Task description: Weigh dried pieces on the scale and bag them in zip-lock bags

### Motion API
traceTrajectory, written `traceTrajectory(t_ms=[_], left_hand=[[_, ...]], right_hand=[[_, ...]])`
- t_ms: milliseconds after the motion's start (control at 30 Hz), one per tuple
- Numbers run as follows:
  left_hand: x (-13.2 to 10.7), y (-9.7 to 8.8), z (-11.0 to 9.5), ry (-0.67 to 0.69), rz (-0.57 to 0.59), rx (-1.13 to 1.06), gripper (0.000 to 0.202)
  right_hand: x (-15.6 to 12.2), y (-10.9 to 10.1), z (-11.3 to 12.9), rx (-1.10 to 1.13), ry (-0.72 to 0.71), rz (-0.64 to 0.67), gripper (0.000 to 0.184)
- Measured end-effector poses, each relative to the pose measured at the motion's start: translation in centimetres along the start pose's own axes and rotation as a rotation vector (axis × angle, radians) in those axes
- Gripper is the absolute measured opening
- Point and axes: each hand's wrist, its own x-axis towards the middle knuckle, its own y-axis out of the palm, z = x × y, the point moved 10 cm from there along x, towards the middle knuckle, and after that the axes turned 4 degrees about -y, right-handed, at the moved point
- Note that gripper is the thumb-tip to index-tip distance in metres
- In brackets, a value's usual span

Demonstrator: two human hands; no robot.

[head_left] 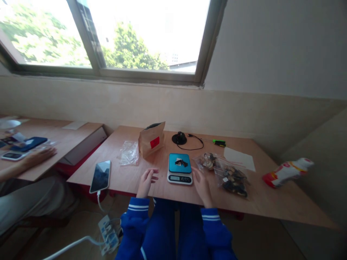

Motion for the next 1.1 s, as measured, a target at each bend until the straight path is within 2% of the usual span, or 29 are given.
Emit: traceTrajectory(t_ms=[100, 200, 300, 400, 467, 533, 667, 767, 867, 967, 1100], left_hand=[[0.6, 0.8, -3.5, 0.176, -0.027, 0.053, 0.042], [1.8, 2.1, -9.1, 0.428, -0.067, 0.136, 0.039], [3.6, 2.7, -14.5, 0.675, -0.209, 0.344, 0.042], [6.6, 2.8, -16.4, 0.699, -0.285, 0.553, 0.058], [7.9, 2.8, -16.3, 0.693, -0.271, 0.646, 0.059], [7.9, 2.6, -15.6, 0.705, -0.269, 0.715, 0.051], [4.6, 2.3, -13.4, 0.739, -0.324, 0.805, 0.029], [1.7, 2.6, -11.4, 0.747, -0.323, 0.812, 0.026], [-0.1, 2.7, -9.7, 0.721, -0.296, 0.767, 0.025], [-0.8, 2.5, -8.6, 0.688, -0.267, 0.718, 0.024], [-1.2, 2.2, -7.8, 0.674, -0.220, 0.693, 0.026]], right_hand=[[-4.7, -2.7, -0.4, -0.057, 0.031, -0.052, 0.030], [-8.1, -3.8, -0.6, -0.054, 0.066, -0.023, 0.028], [-9.2, -3.9, 0.5, -0.027, 0.066, 0.028, 0.027], [-8.7, -3.5, 2.8, 0.006, 0.034, 0.074, 0.027], [-8.0, -3.2, 4.7, 0.032, 0.005, 0.099, 0.027], [-6.9, -2.8, 6.7, 0.072, -0.031, 0.116, 0.027], [-3.1, -1.8, 11.3, 0.204, -0.121, 0.149, 0.027], [0.9, -0.9, 15.5, 0.236, -0.241, 0.186, 0.029], [4.5, 1.0, 18.8, 0.185, -0.383, 0.272, 0.036], [6.6, 4.1, 19.7, 0.127, -0.487, 0.418, 0.041], [7.4, 8.4, 18.0, -0.024, -0.545, 0.645, 0.042]])
